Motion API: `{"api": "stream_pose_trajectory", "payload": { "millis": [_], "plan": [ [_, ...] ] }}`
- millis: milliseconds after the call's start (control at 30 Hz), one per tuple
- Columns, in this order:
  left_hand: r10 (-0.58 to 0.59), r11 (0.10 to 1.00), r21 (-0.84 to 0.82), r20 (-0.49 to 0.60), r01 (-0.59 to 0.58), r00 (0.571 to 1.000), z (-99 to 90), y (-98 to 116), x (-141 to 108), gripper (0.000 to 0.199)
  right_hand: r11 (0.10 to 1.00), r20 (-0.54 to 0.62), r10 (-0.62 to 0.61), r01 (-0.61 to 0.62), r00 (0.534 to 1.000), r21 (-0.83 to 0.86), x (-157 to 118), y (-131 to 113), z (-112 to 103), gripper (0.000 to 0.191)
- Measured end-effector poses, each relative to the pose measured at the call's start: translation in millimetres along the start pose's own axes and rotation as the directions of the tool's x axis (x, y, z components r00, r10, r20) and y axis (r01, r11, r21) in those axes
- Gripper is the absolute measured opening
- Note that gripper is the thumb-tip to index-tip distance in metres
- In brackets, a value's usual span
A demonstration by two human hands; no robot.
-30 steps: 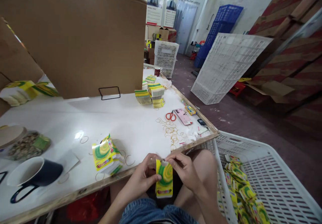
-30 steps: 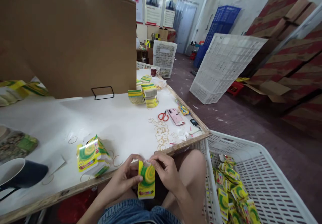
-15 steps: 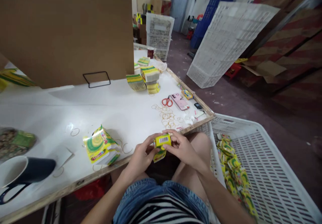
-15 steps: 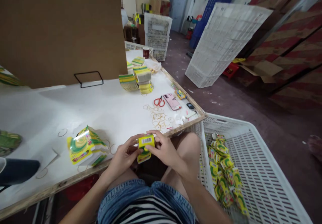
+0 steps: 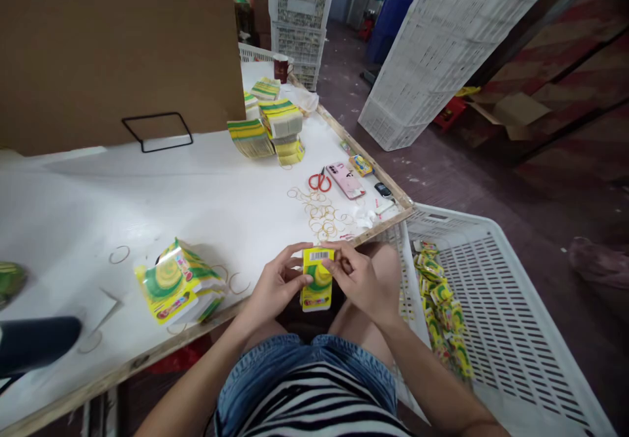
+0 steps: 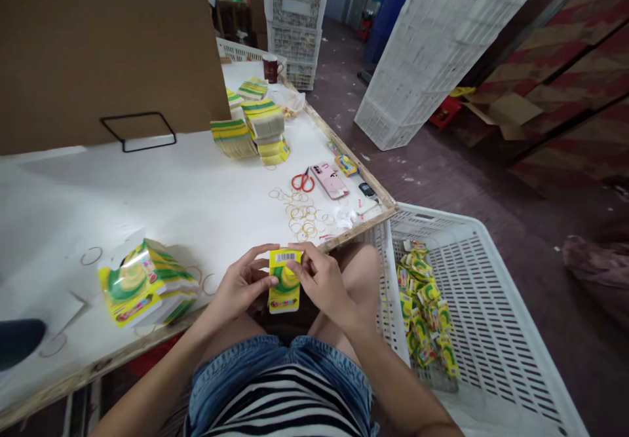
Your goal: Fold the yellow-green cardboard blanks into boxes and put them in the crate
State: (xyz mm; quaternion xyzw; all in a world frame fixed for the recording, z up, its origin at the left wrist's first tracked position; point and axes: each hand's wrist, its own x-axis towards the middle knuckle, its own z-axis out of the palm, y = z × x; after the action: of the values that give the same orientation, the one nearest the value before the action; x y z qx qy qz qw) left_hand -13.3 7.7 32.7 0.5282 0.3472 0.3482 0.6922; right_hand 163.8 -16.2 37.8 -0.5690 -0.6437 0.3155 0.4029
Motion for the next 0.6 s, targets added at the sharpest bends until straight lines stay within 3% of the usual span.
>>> {"api": "stream_pose_trajectory", "payload": {
  "millis": [100, 167, 267, 333, 400, 500, 600],
  "plan": [
    [0.035, 0.999, 0.029, 0.064, -0.037, 0.997, 6.3, -6.2, 9.1, 0.052, 0.997, -0.089, 0.026, -0.019, 0.996, 0.077, -3.4, 10.9, -6.3, 0.026],
    [0.047, 0.993, 0.104, 0.074, -0.054, 0.996, 6.6, -10.0, 16.0, 0.054, 0.998, -0.139, 0.054, -0.049, 0.989, 0.038, -9.5, 28.1, -28.3, 0.027],
    [0.086, 0.965, 0.250, 0.000, -0.084, 0.996, -7.1, -14.9, 23.7, 0.055, 0.932, -0.384, 0.000, -0.139, 0.923, -0.334, -21.4, 63.6, -89.3, 0.032],
    [0.149, 0.921, 0.375, -0.096, -0.103, 0.984, -24.2, -19.9, 24.5, 0.045, 0.790, -0.469, -0.092, -0.222, 0.878, -0.571, -24.1, 84.2, -130.3, 0.042],
    [0.199, 0.875, 0.476, -0.173, -0.095, 0.965, -42.9, -28.5, 21.6, 0.035, 0.757, -0.446, -0.093, -0.228, 0.890, -0.612, -15.3, 95.3, -152.4, 0.043],
    [0.260, 0.810, 0.581, -0.244, -0.074, 0.934, -66.0, -48.1, 13.1, 0.029, 0.840, -0.312, -0.052, -0.127, 0.949, -0.527, 26.0, 94.8, -136.6, 0.035],
    [0.292, 0.776, 0.626, -0.253, -0.074, 0.922, -80.3, -70.0, 5.6, 0.027, 0.889, -0.169, -0.078, -0.008, 0.983, -0.458, 90.6, 89.1, -84.5, 0.029]
  ]
}}
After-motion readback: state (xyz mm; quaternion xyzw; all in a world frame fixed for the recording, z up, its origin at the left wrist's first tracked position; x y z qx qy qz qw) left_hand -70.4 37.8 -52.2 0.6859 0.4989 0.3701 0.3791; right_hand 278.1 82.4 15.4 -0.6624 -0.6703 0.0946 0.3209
